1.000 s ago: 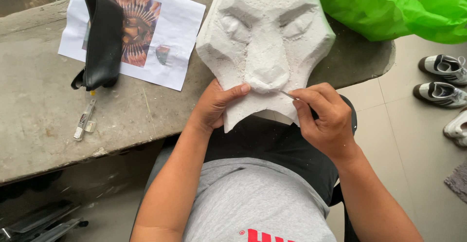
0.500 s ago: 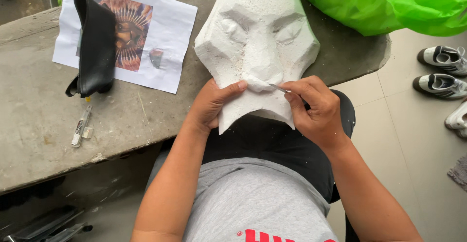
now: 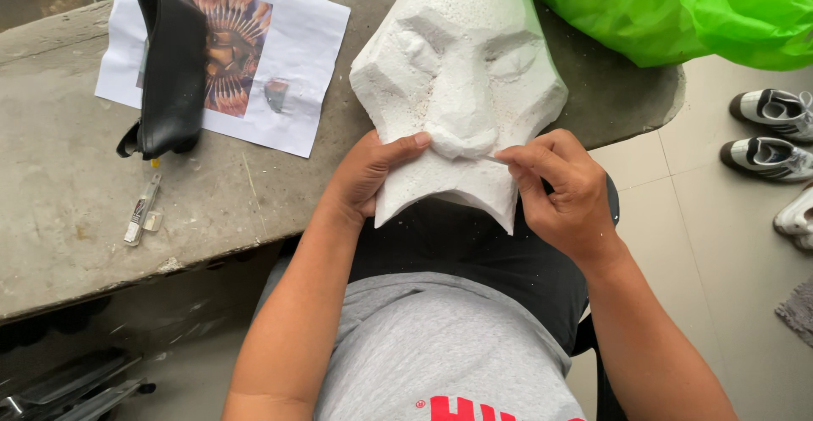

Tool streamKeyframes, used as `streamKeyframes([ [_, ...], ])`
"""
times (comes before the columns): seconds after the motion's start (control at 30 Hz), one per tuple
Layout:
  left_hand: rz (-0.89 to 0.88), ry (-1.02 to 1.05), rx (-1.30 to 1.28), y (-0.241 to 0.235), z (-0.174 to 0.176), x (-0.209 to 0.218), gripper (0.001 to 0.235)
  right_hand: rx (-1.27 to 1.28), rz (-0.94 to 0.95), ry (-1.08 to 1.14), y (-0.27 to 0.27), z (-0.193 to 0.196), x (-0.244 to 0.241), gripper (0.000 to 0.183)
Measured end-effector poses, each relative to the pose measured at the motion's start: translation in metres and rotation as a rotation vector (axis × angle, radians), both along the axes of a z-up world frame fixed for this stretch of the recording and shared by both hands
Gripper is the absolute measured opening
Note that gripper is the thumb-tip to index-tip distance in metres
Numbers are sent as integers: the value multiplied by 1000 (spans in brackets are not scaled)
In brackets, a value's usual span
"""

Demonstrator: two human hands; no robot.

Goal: The person carves a white foam mask with a small metal tool, shaping the nose, mouth, and cheek areas. They repeatedly rotate the mask and discard foam shavings into a nearby green bag while referencing a printed image on the table.

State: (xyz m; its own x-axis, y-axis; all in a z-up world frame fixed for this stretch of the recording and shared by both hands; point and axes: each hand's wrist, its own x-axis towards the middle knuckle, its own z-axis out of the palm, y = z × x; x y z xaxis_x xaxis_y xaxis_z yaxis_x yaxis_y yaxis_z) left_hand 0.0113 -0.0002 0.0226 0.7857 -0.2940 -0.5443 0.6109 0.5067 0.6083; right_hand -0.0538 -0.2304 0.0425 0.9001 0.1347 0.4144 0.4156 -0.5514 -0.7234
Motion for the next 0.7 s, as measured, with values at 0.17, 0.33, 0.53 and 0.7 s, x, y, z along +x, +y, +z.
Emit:
streamKeyframes([
  [0.17, 23, -5, -31, -1, 1, -2, 34, 51, -19, 36, -5, 0, -1, 14],
  [0.33, -36, -22, 1, 13, 13, 4, 37, 99, -25, 56, -10, 11, -5, 11],
  [0.53, -392, -118, 292, 50, 48, 21, 49, -48, 140, -44, -3, 46, 0, 6],
  [0.7, -742, -164, 330, 62, 35, 52, 52, -91, 436, 12, 41, 63, 19, 9],
])
